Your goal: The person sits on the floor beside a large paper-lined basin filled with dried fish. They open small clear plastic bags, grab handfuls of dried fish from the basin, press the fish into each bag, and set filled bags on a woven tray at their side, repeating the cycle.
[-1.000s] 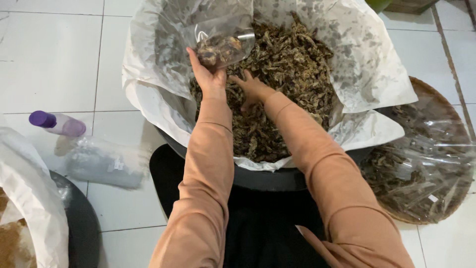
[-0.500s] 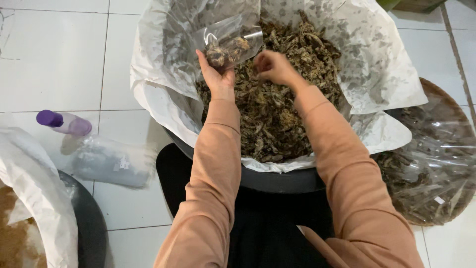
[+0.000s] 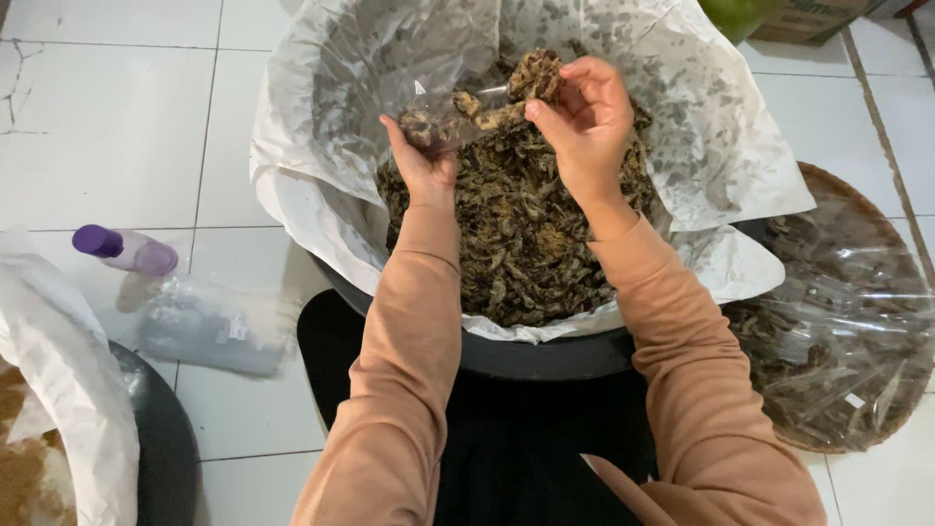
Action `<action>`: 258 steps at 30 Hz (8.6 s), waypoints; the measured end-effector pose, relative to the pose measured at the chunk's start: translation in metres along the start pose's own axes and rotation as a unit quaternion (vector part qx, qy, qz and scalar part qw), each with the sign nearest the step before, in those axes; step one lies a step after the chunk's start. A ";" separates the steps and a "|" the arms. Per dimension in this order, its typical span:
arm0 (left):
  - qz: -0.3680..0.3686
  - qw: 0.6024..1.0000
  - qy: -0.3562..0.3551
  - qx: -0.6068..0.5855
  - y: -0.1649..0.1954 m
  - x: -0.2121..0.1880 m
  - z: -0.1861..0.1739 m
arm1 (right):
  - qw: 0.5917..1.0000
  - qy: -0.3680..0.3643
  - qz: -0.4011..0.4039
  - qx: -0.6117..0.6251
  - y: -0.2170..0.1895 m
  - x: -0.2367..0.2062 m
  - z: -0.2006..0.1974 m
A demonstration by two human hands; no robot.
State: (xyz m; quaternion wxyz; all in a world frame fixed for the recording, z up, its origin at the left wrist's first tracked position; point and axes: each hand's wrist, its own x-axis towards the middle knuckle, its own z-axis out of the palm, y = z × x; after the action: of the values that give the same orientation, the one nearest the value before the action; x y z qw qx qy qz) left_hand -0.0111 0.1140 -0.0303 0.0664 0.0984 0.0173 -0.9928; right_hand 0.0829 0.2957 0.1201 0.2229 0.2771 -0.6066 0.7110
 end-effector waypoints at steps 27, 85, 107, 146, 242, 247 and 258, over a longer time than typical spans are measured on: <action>-0.064 0.995 -0.032 0.065 -0.024 -0.020 0.006 | 0.925 -0.231 0.107 -0.281 -0.030 0.016 -0.004; -0.144 0.976 -0.137 0.086 -0.029 -0.041 0.027 | 0.831 -0.276 -0.152 -0.459 -0.021 0.016 -0.023; 0.022 1.000 -0.012 0.003 0.009 -0.006 0.004 | 0.875 -0.090 0.446 -0.166 0.104 -0.035 0.003; -0.044 0.984 -0.171 -0.031 0.001 -0.028 0.020 | 0.874 -0.067 -0.248 -0.412 -0.006 -0.011 0.026; -0.186 0.585 -0.437 0.657 -0.067 -0.181 0.099 | 0.758 -0.091 0.052 -0.644 -0.253 -0.095 -0.221; 0.054 0.646 -0.358 0.672 0.007 -0.190 0.096 | 0.651 -0.137 0.181 -0.725 -0.305 -0.138 -0.303; 0.364 0.357 0.081 0.856 0.272 -0.189 -0.094 | 0.595 -0.325 0.433 -0.593 -0.098 -0.187 -0.407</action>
State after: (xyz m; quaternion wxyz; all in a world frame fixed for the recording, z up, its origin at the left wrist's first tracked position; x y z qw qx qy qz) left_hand 0.2277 -0.1270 -0.0910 0.2992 0.1790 -0.8744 -0.3375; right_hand 0.2362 0.7171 0.0239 -0.2082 0.0014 -0.9756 0.0696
